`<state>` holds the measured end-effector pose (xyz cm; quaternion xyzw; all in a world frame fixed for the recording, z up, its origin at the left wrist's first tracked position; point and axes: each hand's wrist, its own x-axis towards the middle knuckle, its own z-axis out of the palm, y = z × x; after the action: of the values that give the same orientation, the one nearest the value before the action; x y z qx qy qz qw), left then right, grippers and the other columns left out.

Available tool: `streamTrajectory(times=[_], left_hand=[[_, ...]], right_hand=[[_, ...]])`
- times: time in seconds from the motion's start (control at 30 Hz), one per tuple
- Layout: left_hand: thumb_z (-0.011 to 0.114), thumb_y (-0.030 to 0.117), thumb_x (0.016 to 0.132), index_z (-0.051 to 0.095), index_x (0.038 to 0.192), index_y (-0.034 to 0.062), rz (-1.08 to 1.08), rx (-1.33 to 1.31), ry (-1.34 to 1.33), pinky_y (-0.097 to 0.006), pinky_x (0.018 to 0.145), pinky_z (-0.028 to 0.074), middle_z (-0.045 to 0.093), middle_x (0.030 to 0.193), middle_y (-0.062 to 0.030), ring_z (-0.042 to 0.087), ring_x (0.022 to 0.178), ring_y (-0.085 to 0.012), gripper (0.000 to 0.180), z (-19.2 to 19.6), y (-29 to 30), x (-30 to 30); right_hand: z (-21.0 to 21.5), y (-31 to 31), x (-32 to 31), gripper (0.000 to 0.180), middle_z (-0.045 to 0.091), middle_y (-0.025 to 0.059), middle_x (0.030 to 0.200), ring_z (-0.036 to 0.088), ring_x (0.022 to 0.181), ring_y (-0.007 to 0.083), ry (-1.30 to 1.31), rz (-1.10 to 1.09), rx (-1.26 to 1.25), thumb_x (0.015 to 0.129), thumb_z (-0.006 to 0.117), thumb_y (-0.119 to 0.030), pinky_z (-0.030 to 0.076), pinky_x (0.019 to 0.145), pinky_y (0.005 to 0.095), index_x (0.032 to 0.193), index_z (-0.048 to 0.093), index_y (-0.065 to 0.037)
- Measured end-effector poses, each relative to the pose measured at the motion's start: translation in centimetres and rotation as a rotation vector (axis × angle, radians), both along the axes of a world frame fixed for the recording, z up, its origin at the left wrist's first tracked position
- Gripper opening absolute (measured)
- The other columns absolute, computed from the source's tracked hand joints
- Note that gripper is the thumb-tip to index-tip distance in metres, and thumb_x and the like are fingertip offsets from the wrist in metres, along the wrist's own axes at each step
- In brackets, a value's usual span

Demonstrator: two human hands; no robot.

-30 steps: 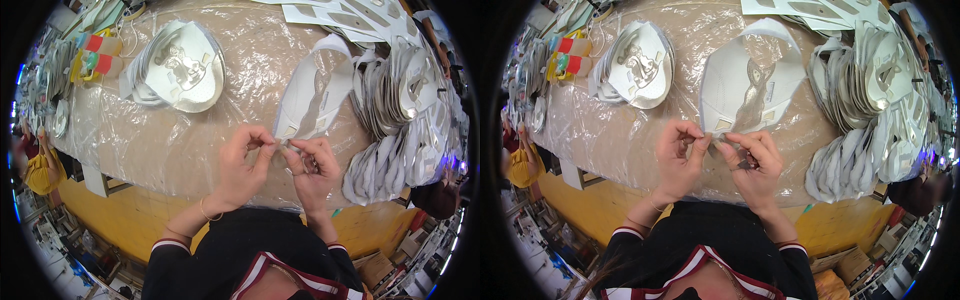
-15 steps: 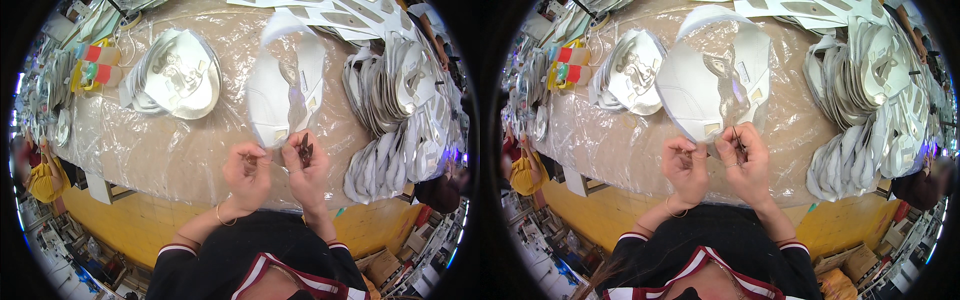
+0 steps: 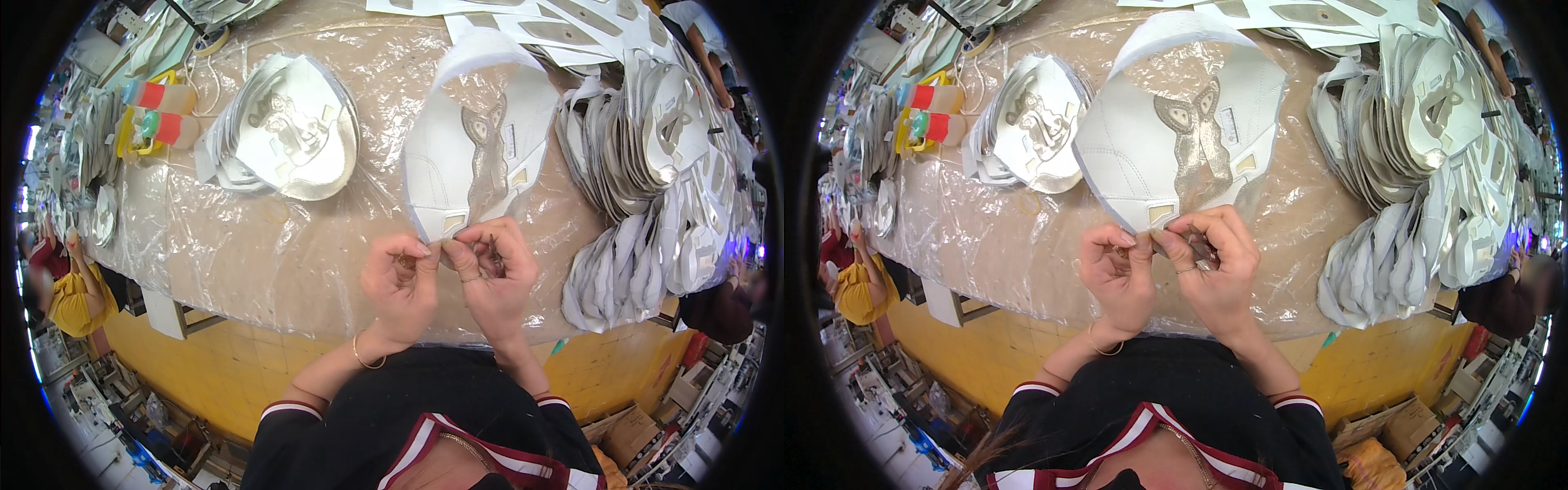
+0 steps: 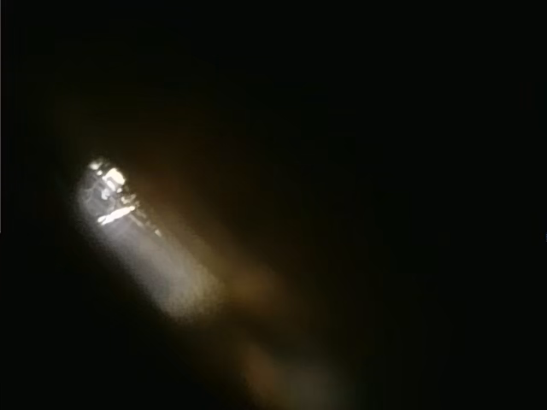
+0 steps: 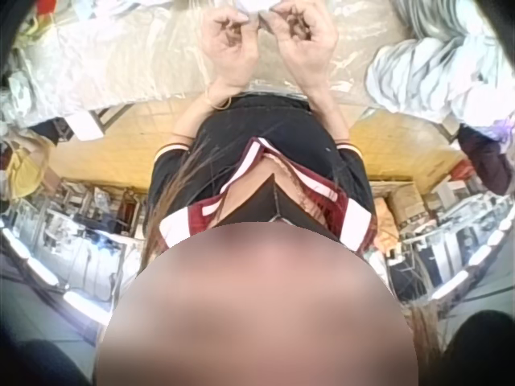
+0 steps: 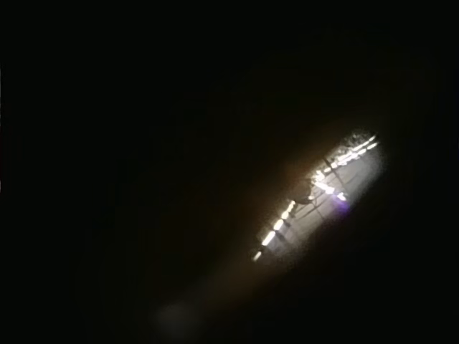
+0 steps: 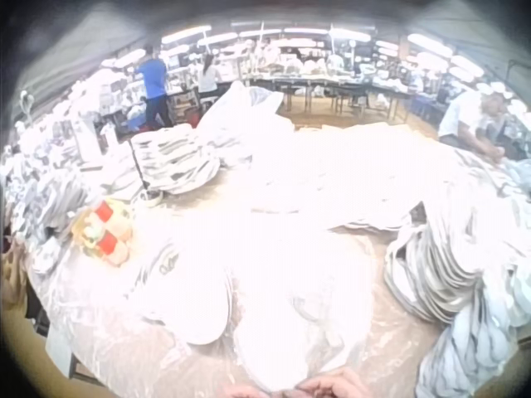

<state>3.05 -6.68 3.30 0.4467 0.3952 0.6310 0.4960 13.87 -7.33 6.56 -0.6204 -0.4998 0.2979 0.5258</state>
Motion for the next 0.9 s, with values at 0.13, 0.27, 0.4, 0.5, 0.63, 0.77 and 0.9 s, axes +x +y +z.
streamTrajectory(times=[0.13,0.27,0.4,0.5,0.63,0.77,0.9], left_hand=[[0.064,-0.004,0.093,0.051,0.1,0.0,0.02,0.061,0.095,-0.019,0.063,0.048,0.058,0.088,-0.0055,0.057,0.074,-0.0055,0.015,-0.3,-0.1,-0.2],[0.064,-0.002,0.093,0.051,0.1,-0.0004,0.029,-0.004,0.068,-0.02,0.059,0.046,0.058,0.089,-0.005,0.056,0.072,-0.0045,0.015,-0.2,-0.1,0.0],[0.063,0.0,0.095,0.05,0.102,0.0008,-0.016,-0.147,0.047,-0.018,0.054,0.041,0.056,0.092,-0.0039,0.051,0.067,-0.0024,0.015,0.4,0.0,-0.1],[0.062,0.002,0.096,0.049,0.103,0.0016,-0.046,-0.213,0.003,-0.017,0.054,0.037,0.054,0.094,-0.0037,0.048,0.066,-0.0018,0.015,0.7,0.6,-0.3],[0.061,0.003,0.097,0.048,0.103,0.0022,-0.073,-0.25,-0.036,-0.017,0.058,0.038,0.053,0.096,-0.0038,0.048,0.07,-0.0022,0.014,0.8,1.2,-0.7],[0.061,0.002,0.097,0.048,0.104,0.0024,-0.105,-0.286,-0.081,-0.018,0.062,0.04,0.053,0.096,-0.0036,0.049,0.075,-0.0032,0.015,1.0,1.5,-1.0],[0.06,0.001,0.097,0.048,0.105,0.0022,-0.107,-0.252,-0.115,-0.018,0.063,0.04,0.053,0.097,-0.0037,0.049,0.077,-0.0037,0.015,1.1,1.6,-1.0]], right_hand=[[-0.1,-0.1,0.1,0.011,0.053,-0.0021,0.083,0.039,0.064,0.0017,0.046,0.031,-0.046,0.086,0.073,-0.003,0.03,0.055,0.0175,0.088,0.063,-0.001],[-0.7,0.1,0.6,0.011,0.053,-0.0011,0.084,0.042,0.067,0.0034,0.058,0.079,-0.059,0.087,0.07,-0.001,0.033,0.055,0.0184,0.087,0.06,-0.001],[-1.6,0.2,1.1,0.015,0.054,0.0016,0.087,0.046,0.068,0.0079,-0.34,0.111,0.097,0.084,0.073,0.0,0.036,0.056,0.0214,0.088,0.058,-0.003],[-1.8,-0.4,1.2,0.02,0.06,-0.0001,0.084,0.056,0.073,0.0188,-0.508,0.244,0.138,0.073,0.073,-0.001,0.036,0.072,0.0335,0.085,0.06,-0.008],[-1.4,-0.8,1.0,0.027,0.06,0.0008,0.091,0.055,0.074,0.0165,-0.3,0.148,0.092,0.078,0.076,-0.014,0.036,0.073,0.0314,0.102,0.066,-0.008],[-0.3,-1.1,1.9,0.05,0.06,0.0019,0.097,0.054,0.074,0.015,-0.529,0.053,0.072,0.079,0.078,-0.03,0.036,0.076,0.0307,0.123,0.066,-0.01],[-0.1,-1.1,2.7,0.053,0.06,0.0006,0.099,0.053,0.073,0.0129,-0.755,0.066,0.114,0.076,0.079,-0.032,0.036,0.077,0.0313,0.126,0.068,-0.016]])
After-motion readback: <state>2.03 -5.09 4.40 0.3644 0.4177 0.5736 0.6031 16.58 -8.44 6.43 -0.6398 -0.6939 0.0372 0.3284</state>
